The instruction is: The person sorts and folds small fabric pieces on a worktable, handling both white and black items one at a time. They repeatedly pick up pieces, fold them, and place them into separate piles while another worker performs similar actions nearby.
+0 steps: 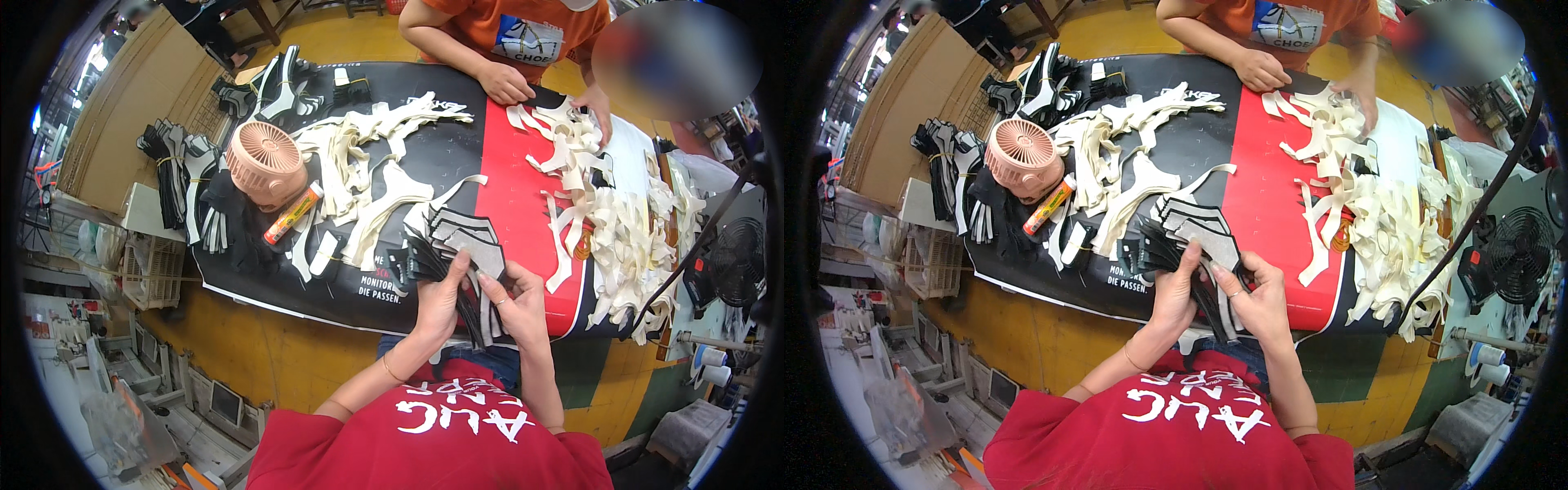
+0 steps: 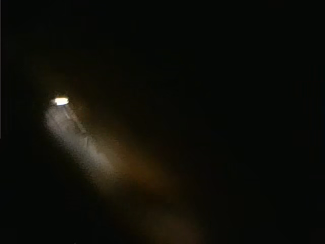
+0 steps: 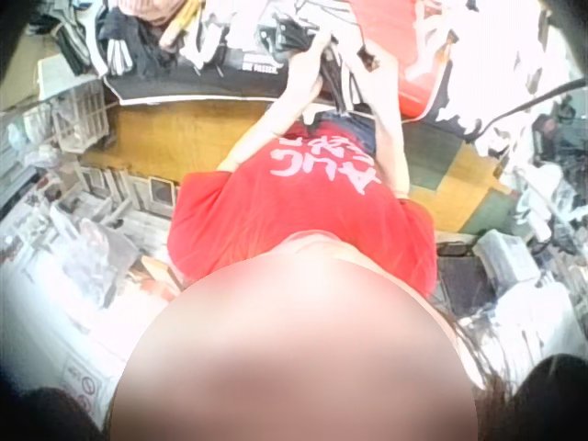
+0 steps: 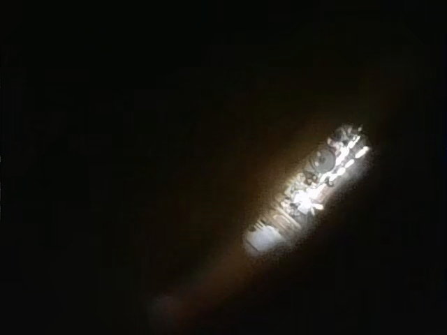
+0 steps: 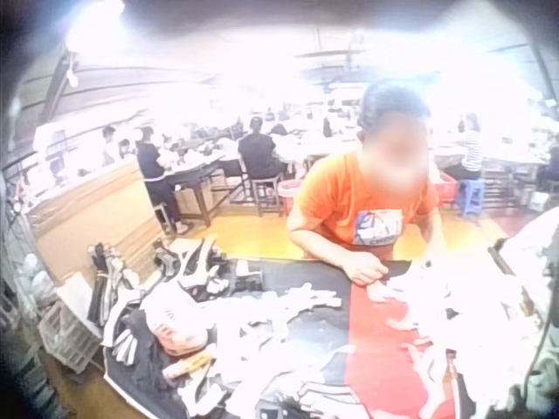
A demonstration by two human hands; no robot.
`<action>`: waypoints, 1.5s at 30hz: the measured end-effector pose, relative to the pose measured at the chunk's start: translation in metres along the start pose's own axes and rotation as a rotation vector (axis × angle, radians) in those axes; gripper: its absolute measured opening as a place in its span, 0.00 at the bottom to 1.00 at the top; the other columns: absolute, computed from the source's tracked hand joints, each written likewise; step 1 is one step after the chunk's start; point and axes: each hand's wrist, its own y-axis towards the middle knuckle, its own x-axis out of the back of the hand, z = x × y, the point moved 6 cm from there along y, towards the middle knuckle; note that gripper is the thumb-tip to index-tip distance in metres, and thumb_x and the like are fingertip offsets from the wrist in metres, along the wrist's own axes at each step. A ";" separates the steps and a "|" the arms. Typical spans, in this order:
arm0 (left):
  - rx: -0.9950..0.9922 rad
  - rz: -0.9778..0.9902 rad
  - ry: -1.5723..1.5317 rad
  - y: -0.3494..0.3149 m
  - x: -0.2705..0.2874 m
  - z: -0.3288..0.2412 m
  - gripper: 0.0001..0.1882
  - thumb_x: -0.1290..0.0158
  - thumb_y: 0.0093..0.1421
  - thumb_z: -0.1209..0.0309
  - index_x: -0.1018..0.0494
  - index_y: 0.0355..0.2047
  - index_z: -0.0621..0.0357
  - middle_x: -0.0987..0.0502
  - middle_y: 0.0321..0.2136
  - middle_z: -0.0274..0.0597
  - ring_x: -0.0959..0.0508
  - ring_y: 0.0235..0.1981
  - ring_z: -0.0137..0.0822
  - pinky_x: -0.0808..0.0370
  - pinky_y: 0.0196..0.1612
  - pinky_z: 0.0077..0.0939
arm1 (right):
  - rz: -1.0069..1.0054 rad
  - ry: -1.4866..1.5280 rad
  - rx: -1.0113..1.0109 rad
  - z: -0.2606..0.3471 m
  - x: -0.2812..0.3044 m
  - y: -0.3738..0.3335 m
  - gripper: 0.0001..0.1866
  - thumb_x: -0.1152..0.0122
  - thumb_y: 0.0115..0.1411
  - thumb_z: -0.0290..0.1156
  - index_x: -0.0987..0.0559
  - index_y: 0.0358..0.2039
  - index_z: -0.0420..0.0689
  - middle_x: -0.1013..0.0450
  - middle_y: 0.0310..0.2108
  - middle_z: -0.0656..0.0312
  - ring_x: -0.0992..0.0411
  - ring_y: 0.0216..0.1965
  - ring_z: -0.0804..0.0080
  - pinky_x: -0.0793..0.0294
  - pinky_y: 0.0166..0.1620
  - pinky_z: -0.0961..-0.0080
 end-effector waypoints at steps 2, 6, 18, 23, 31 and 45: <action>0.058 0.038 -0.146 0.003 -0.001 0.000 0.20 0.39 0.63 0.58 0.29 0.47 0.58 0.28 0.31 0.31 0.32 0.27 0.23 0.32 0.30 0.17 | -0.122 -0.189 0.118 0.015 0.013 0.001 0.13 0.32 0.58 0.29 0.20 0.39 0.35 0.26 0.29 0.66 0.34 0.28 0.83 0.36 0.31 0.80; 0.179 0.086 -0.299 0.006 0.001 0.002 0.17 0.44 0.66 0.57 0.32 0.43 0.55 0.30 0.33 0.32 0.33 0.30 0.25 0.33 0.32 0.17 | -0.348 -0.560 0.429 0.048 0.021 -0.006 0.15 0.29 0.55 0.32 0.19 0.39 0.37 0.26 0.28 0.59 0.30 0.26 0.69 0.33 0.31 0.74; 0.024 0.501 -0.330 -0.011 0.003 0.013 0.31 0.39 0.59 0.48 0.33 0.53 0.56 0.29 0.38 0.32 0.29 0.38 0.26 0.30 0.44 0.26 | 0.356 0.513 -0.069 0.031 0.022 0.001 0.16 0.32 0.58 0.26 0.22 0.45 0.34 0.21 0.42 0.57 0.24 0.44 0.73 0.26 0.50 0.76; -0.510 0.496 0.336 -0.043 0.002 -0.017 0.55 0.33 0.48 0.45 0.46 0.68 0.59 0.39 0.66 0.42 0.29 0.57 0.31 0.29 0.59 0.30 | 0.736 0.498 -0.304 0.017 -0.021 -0.006 0.45 0.29 0.55 0.24 0.48 0.66 0.39 0.24 0.45 0.45 0.23 0.48 0.64 0.25 0.52 0.72; -0.450 0.311 0.428 -0.071 0.055 -0.050 0.43 0.35 0.56 0.58 0.42 0.66 0.62 0.33 0.58 0.44 0.34 0.60 0.34 0.37 0.63 0.32 | 0.758 0.115 -0.270 0.005 -0.085 -0.014 0.45 0.23 0.51 0.28 0.47 0.60 0.43 0.25 0.34 0.54 0.22 0.38 0.71 0.22 0.40 0.80; -0.352 -0.155 -0.441 -0.062 0.207 -0.099 0.18 0.43 0.64 0.72 0.34 0.52 0.55 0.32 0.27 0.30 0.30 0.27 0.25 0.25 0.38 0.30 | 0.819 -1.135 0.984 0.047 -0.271 0.092 0.21 0.36 0.47 0.24 0.21 0.45 0.44 0.25 0.39 0.56 0.23 0.43 0.59 0.24 0.46 0.63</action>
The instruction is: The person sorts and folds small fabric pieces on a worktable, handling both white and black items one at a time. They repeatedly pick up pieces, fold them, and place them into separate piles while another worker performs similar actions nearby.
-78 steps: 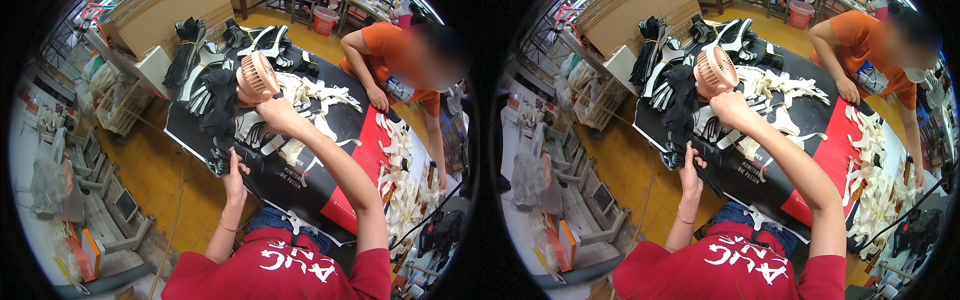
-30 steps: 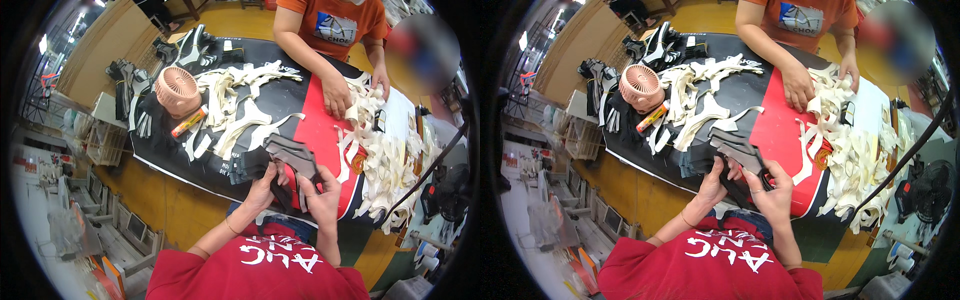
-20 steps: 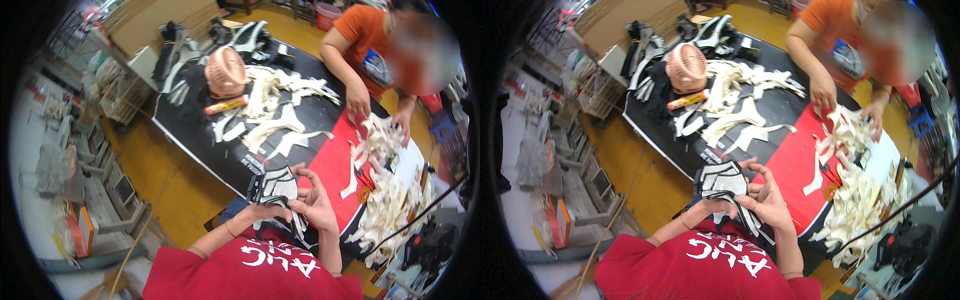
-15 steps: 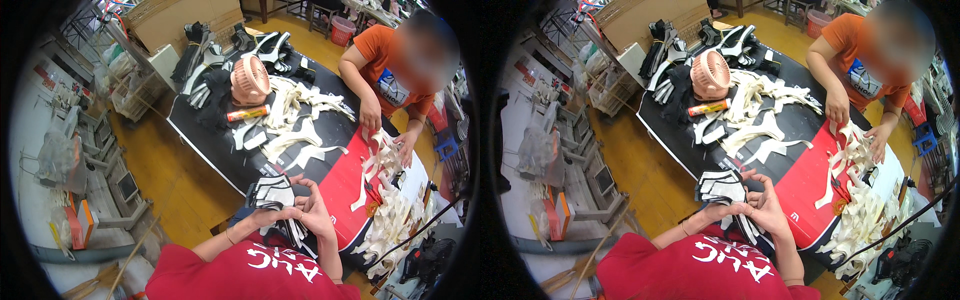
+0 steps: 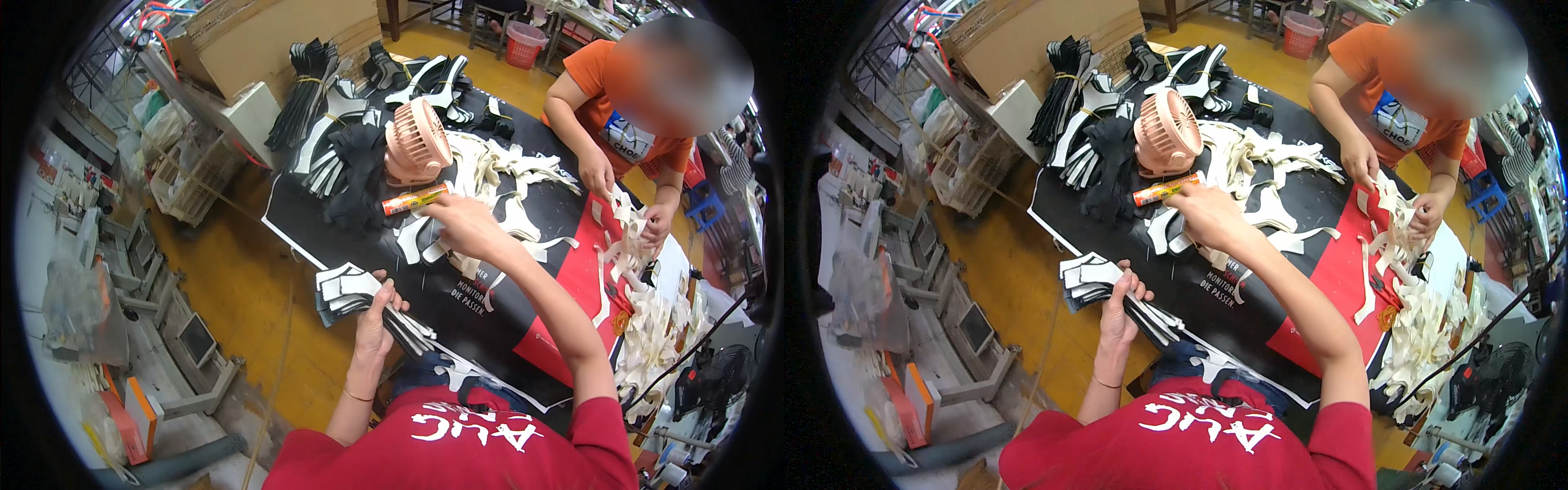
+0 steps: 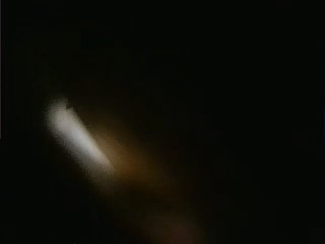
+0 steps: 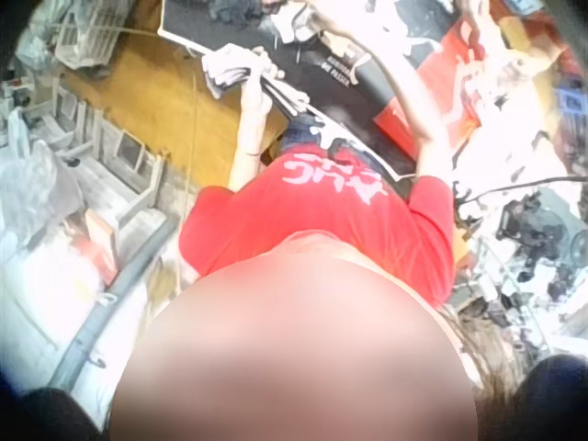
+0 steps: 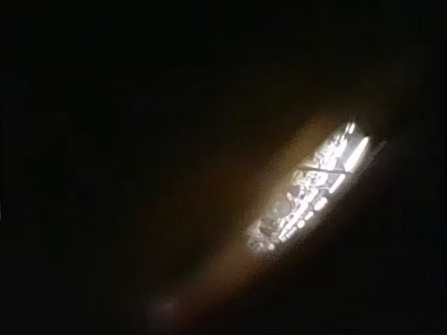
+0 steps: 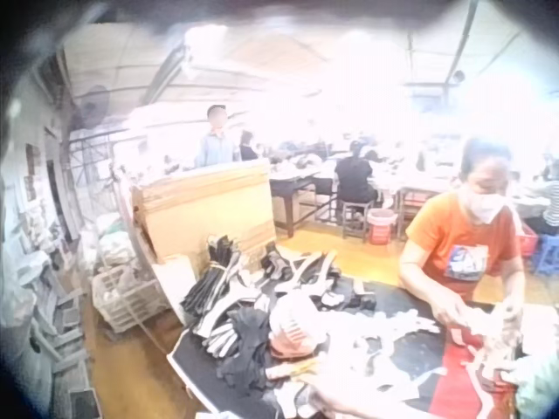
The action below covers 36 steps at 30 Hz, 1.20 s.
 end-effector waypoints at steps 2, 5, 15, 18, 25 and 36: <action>-0.021 -0.071 0.108 -0.001 0.007 -0.007 0.19 0.43 0.63 0.75 0.34 0.53 0.57 0.30 0.29 0.33 0.27 0.28 0.26 0.24 0.37 0.29 | 0.099 -0.154 0.074 0.005 -0.036 0.030 0.17 0.37 0.47 0.25 0.19 0.40 0.45 0.24 0.37 0.55 0.22 0.42 0.58 0.23 0.45 0.61; -0.018 -0.074 0.195 -0.006 0.008 -0.008 0.15 0.42 0.62 0.77 0.32 0.48 0.56 0.28 0.31 0.35 0.25 0.30 0.28 0.24 0.38 0.28 | 0.161 -0.283 0.135 0.010 -0.068 0.056 0.06 0.40 0.50 0.29 0.17 0.26 0.44 0.22 0.30 0.54 0.20 0.35 0.60 0.21 0.36 0.63; -0.463 -0.044 0.824 -0.010 -0.052 -0.013 0.11 0.44 0.63 0.77 0.34 0.42 0.58 0.29 0.42 0.37 0.30 0.35 0.25 0.30 0.39 0.21 | -0.767 0.871 -0.002 -0.005 0.061 -0.017 0.10 0.34 0.57 0.26 0.20 0.38 0.36 0.21 0.33 0.49 0.21 0.31 0.57 0.23 0.35 0.73; -0.902 0.176 1.257 -0.023 -0.115 -0.014 0.10 0.47 0.63 0.74 0.34 0.41 0.62 0.30 0.53 0.47 0.28 0.40 0.33 0.31 0.46 0.28 | -0.852 0.646 -0.097 0.014 0.086 -0.077 0.12 0.34 0.57 0.27 0.19 0.41 0.38 0.24 0.29 0.53 0.22 0.32 0.56 0.24 0.35 0.71; -1.028 0.648 1.340 -0.041 -0.190 0.048 0.17 0.42 0.61 0.75 0.37 0.45 0.59 0.33 0.56 0.52 0.27 0.43 0.34 0.26 0.44 0.29 | -0.625 0.523 -0.208 0.051 0.090 -0.189 0.22 0.40 0.62 0.45 0.22 0.51 0.46 0.29 0.43 0.54 0.29 0.46 0.53 0.30 0.49 0.59; -0.896 1.199 1.515 -0.103 -0.230 0.137 0.19 0.42 0.61 0.76 0.37 0.48 0.61 0.30 0.48 0.47 0.25 0.40 0.31 0.25 0.42 0.27 | -0.737 0.237 -0.106 0.045 0.139 -0.276 0.34 0.40 0.57 0.58 0.26 0.57 0.48 0.32 0.54 0.48 0.31 0.55 0.49 0.33 0.57 0.53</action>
